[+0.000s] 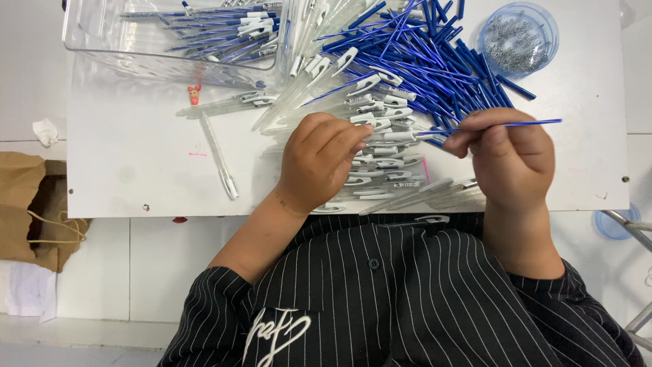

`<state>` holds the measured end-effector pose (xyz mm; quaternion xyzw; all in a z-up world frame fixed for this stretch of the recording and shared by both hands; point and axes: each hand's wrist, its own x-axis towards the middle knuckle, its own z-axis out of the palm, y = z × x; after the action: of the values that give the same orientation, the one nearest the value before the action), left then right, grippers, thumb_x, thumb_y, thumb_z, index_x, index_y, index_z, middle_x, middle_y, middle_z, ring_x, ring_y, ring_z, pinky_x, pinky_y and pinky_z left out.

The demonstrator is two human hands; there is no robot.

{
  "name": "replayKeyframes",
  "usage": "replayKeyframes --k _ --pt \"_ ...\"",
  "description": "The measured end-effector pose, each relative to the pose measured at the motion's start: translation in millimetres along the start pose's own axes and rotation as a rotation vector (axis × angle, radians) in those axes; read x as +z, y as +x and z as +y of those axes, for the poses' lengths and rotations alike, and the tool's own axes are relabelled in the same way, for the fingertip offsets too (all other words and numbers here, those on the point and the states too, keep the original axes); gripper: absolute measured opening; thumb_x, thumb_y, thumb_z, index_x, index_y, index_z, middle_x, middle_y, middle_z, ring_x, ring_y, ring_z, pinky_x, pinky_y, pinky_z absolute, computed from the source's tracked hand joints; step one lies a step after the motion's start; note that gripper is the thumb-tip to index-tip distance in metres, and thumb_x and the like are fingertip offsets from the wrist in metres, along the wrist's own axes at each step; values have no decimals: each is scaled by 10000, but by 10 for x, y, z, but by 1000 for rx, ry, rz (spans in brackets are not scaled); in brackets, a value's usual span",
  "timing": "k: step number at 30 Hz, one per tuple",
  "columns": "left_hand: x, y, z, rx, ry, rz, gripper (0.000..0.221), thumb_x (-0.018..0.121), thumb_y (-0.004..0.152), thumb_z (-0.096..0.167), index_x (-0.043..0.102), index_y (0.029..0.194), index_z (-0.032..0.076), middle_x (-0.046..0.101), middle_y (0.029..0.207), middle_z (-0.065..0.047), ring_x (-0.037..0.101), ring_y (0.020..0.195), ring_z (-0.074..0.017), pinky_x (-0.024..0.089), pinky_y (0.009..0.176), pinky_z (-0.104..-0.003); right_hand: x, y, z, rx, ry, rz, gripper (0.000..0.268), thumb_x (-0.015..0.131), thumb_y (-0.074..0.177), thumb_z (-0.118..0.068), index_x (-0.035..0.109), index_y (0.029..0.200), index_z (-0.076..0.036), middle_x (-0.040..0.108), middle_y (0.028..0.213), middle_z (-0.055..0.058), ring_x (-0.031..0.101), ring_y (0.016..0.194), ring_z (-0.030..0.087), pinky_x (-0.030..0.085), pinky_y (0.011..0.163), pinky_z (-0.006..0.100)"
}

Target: The person assembles ballpoint pens by inserting ink refills into plastic pen bodies and attaching the pen caps.

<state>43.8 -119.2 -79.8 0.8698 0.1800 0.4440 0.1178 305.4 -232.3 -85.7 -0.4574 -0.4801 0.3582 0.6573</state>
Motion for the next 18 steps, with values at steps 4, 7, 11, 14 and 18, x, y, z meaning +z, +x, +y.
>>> replayKeyframes --k 4,7,11,14,18 --pt "51 34 38 8 -35 42 163 673 1004 28 709 1160 58 685 984 -71 618 884 -264 554 839 -377 276 51 -150 -18 -71 -129 273 536 1062 -146 643 1140 92 703 884 240 694 814 268 546 723 326" --pt "58 52 50 -1 -45 71 156 680 986 61 727 1135 68 686 937 -54 624 838 -245 549 838 -373 378 124 -190 -53 -110 -216 252 651 947 -42 695 1153 97 735 825 230 689 733 253 564 677 348" --pt "41 -7 -33 -24 -42 55 161 644 1013 112 720 1145 58 694 961 -63 639 835 -283 550 802 -402 277 279 -322 -171 -468 -277 559 807 844 26 627 1370 85 724 924 287 665 691 353 538 591 435" --pt "26 -58 -56 -123 -106 94 195 557 1061 141 692 1163 45 683 951 -72 643 802 -279 550 779 -380 -181 271 -113 -214 -820 -72 394 856 914 77 758 1295 46 733 972 189 621 788 335 510 698 405" --pt "9 -75 -21 -189 -45 12 205 498 1107 129 647 1187 13 733 1111 -108 711 962 -293 552 857 -399 -731 288 -31 -120 -1147 47 116 721 1101 19 798 1185 2 763 1087 149 637 884 287 489 788 415"
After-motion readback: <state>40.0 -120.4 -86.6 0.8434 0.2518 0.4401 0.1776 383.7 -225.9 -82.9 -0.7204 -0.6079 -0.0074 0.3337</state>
